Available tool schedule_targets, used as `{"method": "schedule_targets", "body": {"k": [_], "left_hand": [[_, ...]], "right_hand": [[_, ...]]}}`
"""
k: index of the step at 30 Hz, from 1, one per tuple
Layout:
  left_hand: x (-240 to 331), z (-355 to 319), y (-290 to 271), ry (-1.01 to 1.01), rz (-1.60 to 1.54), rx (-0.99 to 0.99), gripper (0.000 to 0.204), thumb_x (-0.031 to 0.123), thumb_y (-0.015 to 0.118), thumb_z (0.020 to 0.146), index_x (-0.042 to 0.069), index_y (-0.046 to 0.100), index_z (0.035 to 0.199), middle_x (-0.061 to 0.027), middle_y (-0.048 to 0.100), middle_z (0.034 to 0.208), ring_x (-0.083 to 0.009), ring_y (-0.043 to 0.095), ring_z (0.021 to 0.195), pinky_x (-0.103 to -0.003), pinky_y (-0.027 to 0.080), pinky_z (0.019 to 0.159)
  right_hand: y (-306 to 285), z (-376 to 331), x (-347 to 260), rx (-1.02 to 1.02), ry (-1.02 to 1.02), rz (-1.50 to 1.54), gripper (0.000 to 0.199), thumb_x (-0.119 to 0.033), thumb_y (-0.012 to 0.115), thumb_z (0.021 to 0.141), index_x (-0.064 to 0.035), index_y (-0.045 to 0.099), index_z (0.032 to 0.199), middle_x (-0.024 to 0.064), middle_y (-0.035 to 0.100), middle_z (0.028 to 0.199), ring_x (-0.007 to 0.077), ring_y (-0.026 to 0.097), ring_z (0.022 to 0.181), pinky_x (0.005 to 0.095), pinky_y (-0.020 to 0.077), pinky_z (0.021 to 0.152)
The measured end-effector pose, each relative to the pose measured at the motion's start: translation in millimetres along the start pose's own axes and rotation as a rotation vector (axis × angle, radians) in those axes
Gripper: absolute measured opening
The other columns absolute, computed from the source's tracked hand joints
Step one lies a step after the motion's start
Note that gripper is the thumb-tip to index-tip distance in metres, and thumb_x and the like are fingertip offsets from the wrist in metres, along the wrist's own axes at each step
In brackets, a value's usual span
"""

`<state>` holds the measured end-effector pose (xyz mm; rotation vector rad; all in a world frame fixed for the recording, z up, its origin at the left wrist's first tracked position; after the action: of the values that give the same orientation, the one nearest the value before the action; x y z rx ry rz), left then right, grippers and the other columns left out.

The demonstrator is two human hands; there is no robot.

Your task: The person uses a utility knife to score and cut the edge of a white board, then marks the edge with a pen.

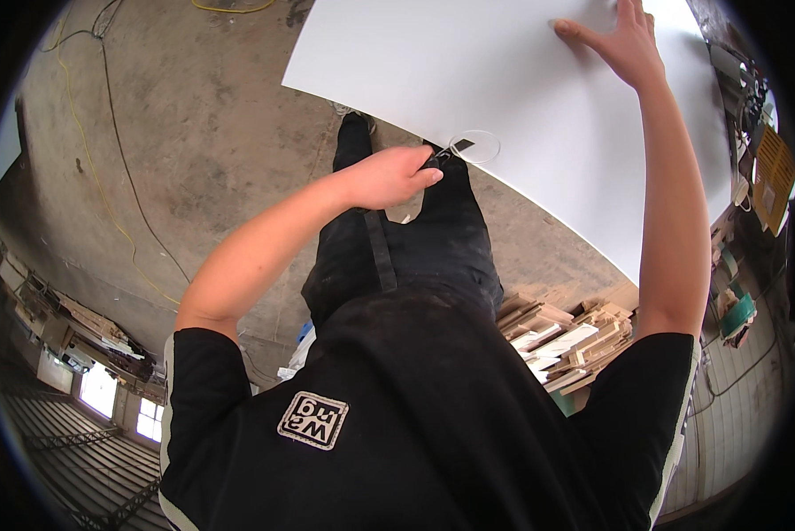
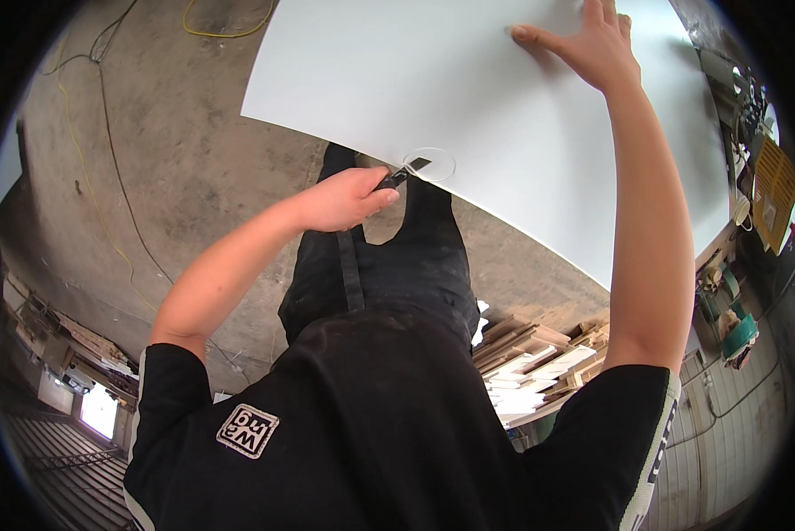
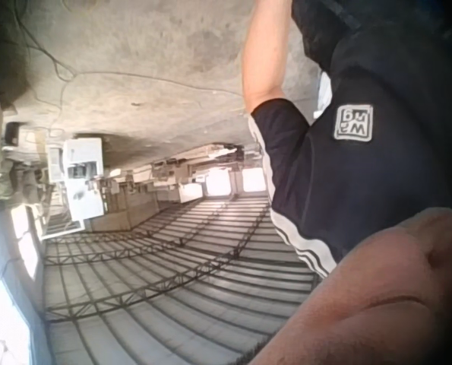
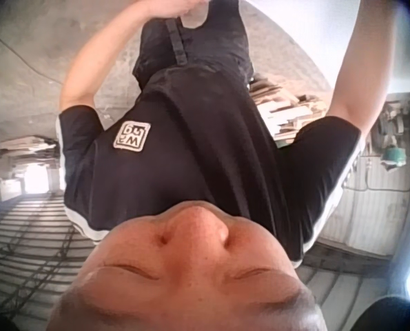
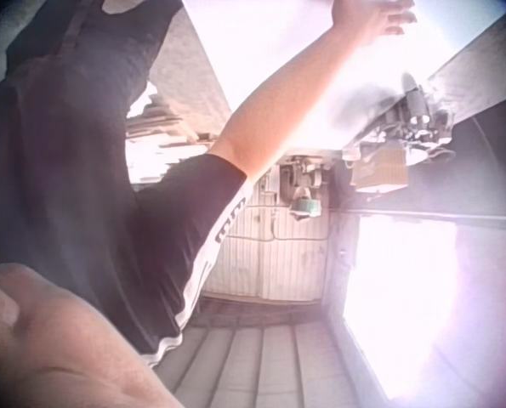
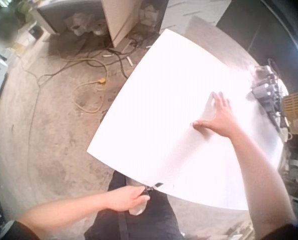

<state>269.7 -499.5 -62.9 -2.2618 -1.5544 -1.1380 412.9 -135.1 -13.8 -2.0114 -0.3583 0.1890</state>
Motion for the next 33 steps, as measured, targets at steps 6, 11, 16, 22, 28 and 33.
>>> {"method": "schedule_targets", "body": {"k": [6,11,16,22,28,33], "left_hand": [[9.8,19.7,30.6,-0.065,-0.006,-0.029,0.029,0.031,0.056,0.113,0.006,0.048,0.1,0.0017,0.042,0.071,-0.0091,0.042,0.056,-0.031,0.042,0.05],[11.4,51.8,67.5,0.079,0.13,-0.01,0.033,0.032,0.055,0.112,0.0,0.053,0.105,-0.0123,0.057,0.08,-0.0248,0.058,0.075,-0.041,0.051,0.073],[28.0,86.2,117.2,0.106,0.207,-0.046,0.037,0.031,0.054,0.111,-0.006,0.055,0.11,-0.0281,0.067,0.1,-0.0443,0.066,0.098,-0.05,0.05,0.088],[37.6,112.6,160.6,0.097,0.184,-0.053,0.039,0.033,0.054,0.111,-0.006,0.055,0.11,-0.0289,0.067,0.098,-0.0449,0.066,0.096,-0.051,0.051,0.087],[41.0,148.0,213.8,0.087,0.191,-0.064,0.042,0.033,0.053,0.111,-0.008,0.055,0.116,-0.0305,0.068,0.101,-0.0464,0.067,0.099,-0.052,0.051,0.09],[53.7,160.1,236.9,0.091,0.196,-0.033,0.043,0.036,0.053,0.111,-0.006,0.056,0.117,-0.0297,0.069,0.101,-0.0465,0.067,0.099,-0.051,0.052,0.09]], "right_hand": [[-3.6,-5.0,-4.0,0.011,0.002,0.001,0.147,-0.077,0.089,0.064,-0.0082,0.016,0.172,0.0251,0.011,0.178,0.0476,0.01,0.164,0.0589,0.022,0.132],[-3.8,-1.1,-8.5,0.044,-0.036,-0.023,0.145,-0.079,0.086,0.066,-0.0069,0.018,0.171,0.0256,0.012,0.178,0.0486,0.013,0.163,0.0578,0.0223,0.132],[-6.8,-3.9,-6.7,0.05,-0.044,-0.04,0.144,-0.08,0.085,0.067,-0.0051,0.019,0.171,0.0263,0.012,0.178,0.0496,0.014,0.163,0.0572,0.023,0.132],[-10.1,-9.4,-10.1,0.025,-0.041,-0.026,0.143,-0.079,0.084,0.069,-0.0047,0.017,0.171,0.0248,0.011,0.178,0.0486,0.014,0.163,0.057,0.0245,0.131],[-24.7,-27.2,-15.3,-0.049,-0.015,-0.016,0.137,-0.078,0.081,0.073,-0.0052,0.02,0.171,0.0227,0.012,0.179,0.0471,0.014,0.163,0.0626,0.0311,0.127],[-29.0,-40.9,-8.8,0.083,-0.15,-0.036,0.126,-0.079,0.076,0.078,-0.0061,0.028,0.168,0.0212,0.02,0.177,0.0452,0.022,0.162,0.063,0.0361,0.124]]}}
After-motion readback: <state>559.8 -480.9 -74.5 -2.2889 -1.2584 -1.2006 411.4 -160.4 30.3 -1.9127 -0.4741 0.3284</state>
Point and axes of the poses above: each hand's wrist, its own z-axis towards the middle knuckle, its own y-axis out of the palm, x = y × z, the point moved 8 cm from there along z, towards the middle knuckle
